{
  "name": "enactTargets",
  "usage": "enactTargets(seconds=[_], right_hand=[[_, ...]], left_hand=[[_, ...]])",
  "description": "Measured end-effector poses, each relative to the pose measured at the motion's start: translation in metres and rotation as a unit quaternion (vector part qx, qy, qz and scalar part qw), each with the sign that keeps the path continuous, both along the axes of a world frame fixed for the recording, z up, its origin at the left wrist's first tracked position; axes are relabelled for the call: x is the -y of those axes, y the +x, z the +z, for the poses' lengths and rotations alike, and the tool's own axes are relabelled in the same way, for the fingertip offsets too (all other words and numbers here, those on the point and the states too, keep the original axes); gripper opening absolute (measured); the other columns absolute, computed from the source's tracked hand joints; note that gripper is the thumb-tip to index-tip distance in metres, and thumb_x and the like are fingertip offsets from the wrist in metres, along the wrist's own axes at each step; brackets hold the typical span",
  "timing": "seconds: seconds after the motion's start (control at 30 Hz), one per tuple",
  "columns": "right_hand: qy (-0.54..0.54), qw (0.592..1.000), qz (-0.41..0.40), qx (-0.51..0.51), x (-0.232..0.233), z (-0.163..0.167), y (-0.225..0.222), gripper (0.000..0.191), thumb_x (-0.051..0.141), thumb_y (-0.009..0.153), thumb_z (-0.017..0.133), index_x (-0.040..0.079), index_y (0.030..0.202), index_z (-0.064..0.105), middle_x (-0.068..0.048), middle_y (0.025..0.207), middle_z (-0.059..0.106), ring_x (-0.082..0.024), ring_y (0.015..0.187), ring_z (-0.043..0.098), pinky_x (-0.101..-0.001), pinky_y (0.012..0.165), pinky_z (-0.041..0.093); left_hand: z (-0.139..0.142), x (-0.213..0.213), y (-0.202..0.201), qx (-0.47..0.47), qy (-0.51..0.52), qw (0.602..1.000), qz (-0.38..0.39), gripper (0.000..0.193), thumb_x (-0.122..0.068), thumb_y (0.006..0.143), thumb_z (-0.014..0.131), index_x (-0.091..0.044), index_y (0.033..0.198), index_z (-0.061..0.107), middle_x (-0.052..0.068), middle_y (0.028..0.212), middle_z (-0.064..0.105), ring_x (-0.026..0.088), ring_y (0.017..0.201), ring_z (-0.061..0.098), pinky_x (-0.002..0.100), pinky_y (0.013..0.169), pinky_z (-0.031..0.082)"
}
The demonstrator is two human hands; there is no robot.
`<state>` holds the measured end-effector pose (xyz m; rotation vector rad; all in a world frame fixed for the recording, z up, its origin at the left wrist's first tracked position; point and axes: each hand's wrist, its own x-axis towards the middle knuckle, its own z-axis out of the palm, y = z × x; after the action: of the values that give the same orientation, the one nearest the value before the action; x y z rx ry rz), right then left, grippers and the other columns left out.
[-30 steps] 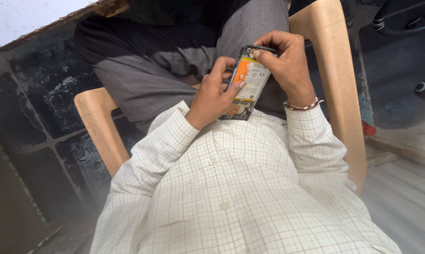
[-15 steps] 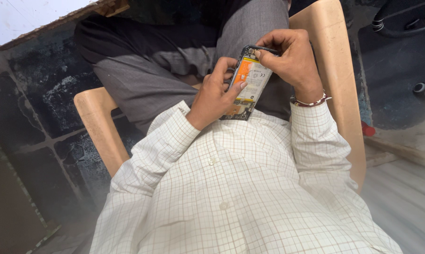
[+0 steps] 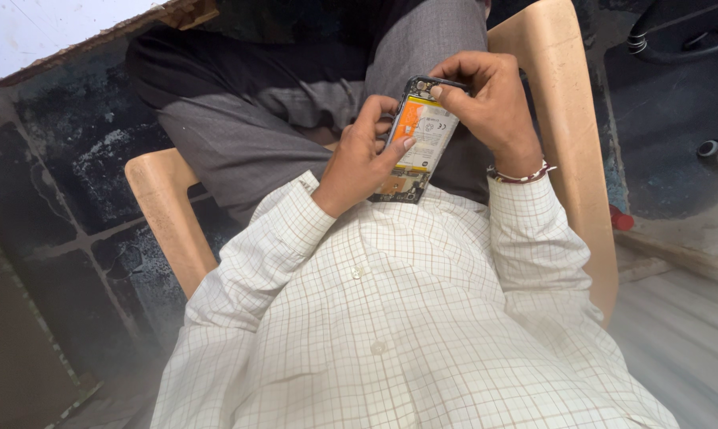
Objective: The person works on a disassembled smartphone, first manipulating its internal components while it rests on their lap. They then place the phone on a repair bench, connect a red charging cable to it, press the battery connector area, and use a small metal tool on the phone's internals before repositioning it on the mat.
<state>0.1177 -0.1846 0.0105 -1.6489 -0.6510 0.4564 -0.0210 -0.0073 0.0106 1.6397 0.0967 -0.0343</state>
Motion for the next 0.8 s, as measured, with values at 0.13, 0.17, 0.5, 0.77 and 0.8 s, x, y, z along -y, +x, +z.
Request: enactTargets(seconds=[0.13,0.17,0.5,0.77,0.8], right_hand=[[0.046,0.999,-0.014,0.006,-0.004,0.003,-0.013,0.012,0.003,0.096,0.074,-0.004,0.105,0.072,-0.006,0.098,0.073,-0.009,0.091,0.069,-0.0236,0.084,0.057],[0.047,0.999,-0.024,0.006,-0.005,0.004,-0.016,0.012,0.004,0.096,0.075,-0.004,0.104,0.072,-0.006,0.097,0.073,-0.008,0.091,0.068,-0.0232,0.084,0.056],[0.049,0.996,-0.065,0.028,-0.018,0.004,-0.029,0.01,0.004,0.096,0.076,-0.003,0.102,0.073,-0.005,0.094,0.074,-0.007,0.086,0.069,-0.0218,0.078,0.055],[0.03,0.993,-0.078,0.086,-0.019,-0.001,-0.03,0.009,0.002,0.096,0.076,-0.004,0.103,0.074,-0.005,0.092,0.073,-0.007,0.082,0.066,-0.0215,0.073,0.053],[0.03,0.992,-0.077,0.097,-0.019,-0.001,-0.03,0.009,0.001,0.096,0.076,-0.004,0.103,0.074,-0.005,0.092,0.074,-0.007,0.082,0.066,-0.0216,0.073,0.053]], left_hand=[[-0.001,-0.003,0.001,0.004,-0.016,1.0,-0.004,0.03,-0.015,0.103,0.062,0.001,0.124,0.046,0.021,0.114,0.074,0.023,0.105,0.077,0.033,0.088,0.066],[0.0,-0.004,0.001,0.011,-0.022,1.0,-0.002,0.029,-0.016,0.105,0.061,0.001,0.123,0.047,0.021,0.114,0.074,0.023,0.105,0.077,0.032,0.088,0.066],[0.006,-0.009,0.003,0.044,0.027,0.998,0.033,0.031,-0.024,0.111,0.051,0.002,0.127,0.054,0.015,0.103,0.08,0.017,0.097,0.078,0.029,0.083,0.061],[0.008,-0.008,0.002,0.046,0.02,0.998,0.035,0.031,-0.022,0.11,0.051,0.003,0.129,0.054,0.015,0.103,0.08,0.019,0.096,0.079,0.029,0.082,0.061],[0.008,-0.008,0.002,0.048,0.019,0.998,0.035,0.031,-0.022,0.11,0.051,0.002,0.129,0.054,0.015,0.103,0.08,0.019,0.096,0.079,0.029,0.082,0.062]])
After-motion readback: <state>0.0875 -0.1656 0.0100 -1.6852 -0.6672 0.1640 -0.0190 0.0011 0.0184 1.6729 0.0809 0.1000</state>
